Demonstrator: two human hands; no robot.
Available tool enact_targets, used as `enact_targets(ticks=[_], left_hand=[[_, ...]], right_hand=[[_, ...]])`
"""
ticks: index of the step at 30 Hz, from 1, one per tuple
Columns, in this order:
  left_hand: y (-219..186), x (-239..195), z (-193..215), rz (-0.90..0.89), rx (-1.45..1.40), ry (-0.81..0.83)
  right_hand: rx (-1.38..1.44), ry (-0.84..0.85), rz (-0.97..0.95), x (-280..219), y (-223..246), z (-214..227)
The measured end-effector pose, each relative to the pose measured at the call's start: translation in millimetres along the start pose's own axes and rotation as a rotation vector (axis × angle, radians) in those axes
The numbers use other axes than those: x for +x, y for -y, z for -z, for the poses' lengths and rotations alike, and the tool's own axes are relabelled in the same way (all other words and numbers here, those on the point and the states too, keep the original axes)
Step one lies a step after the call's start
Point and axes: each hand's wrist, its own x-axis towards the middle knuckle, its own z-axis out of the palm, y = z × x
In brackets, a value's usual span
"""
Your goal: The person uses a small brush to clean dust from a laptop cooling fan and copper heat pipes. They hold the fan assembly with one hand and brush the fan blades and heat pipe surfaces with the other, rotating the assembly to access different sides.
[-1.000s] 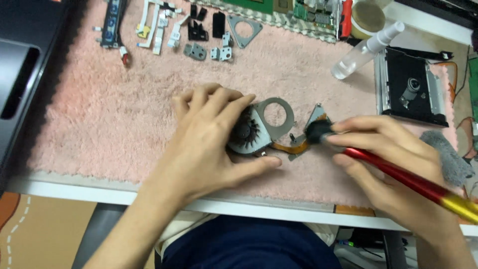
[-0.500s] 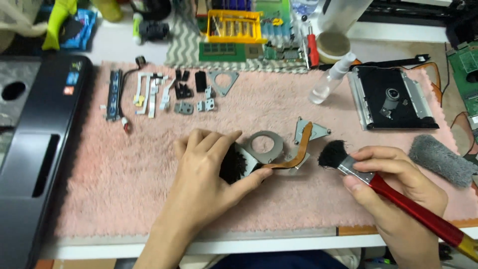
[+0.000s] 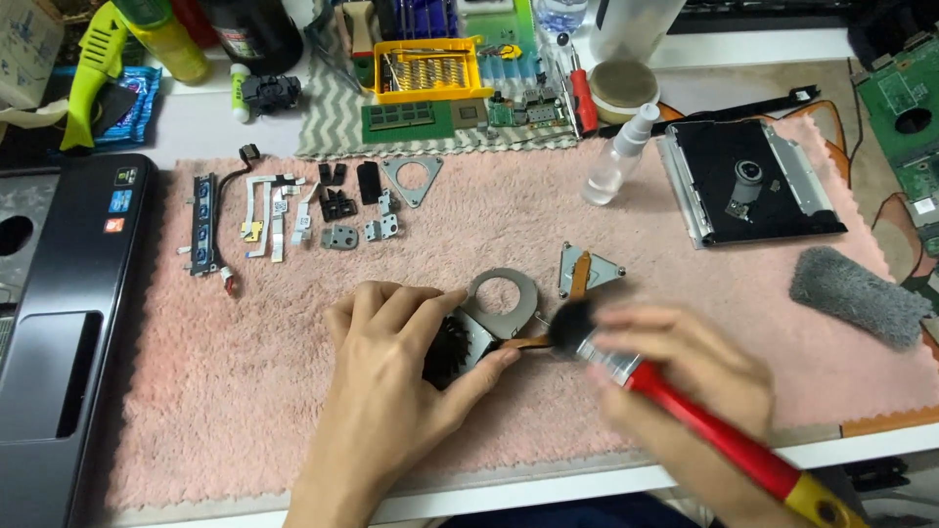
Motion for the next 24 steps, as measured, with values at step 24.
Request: enact_targets(ticks=[24], left_hand=[[-8.7, -3.3, -2.1, -0.033, 0.114, -0.017]], right_hand=[[0.026, 0.029, 0.075, -13.0, -24.9, -3.0]])
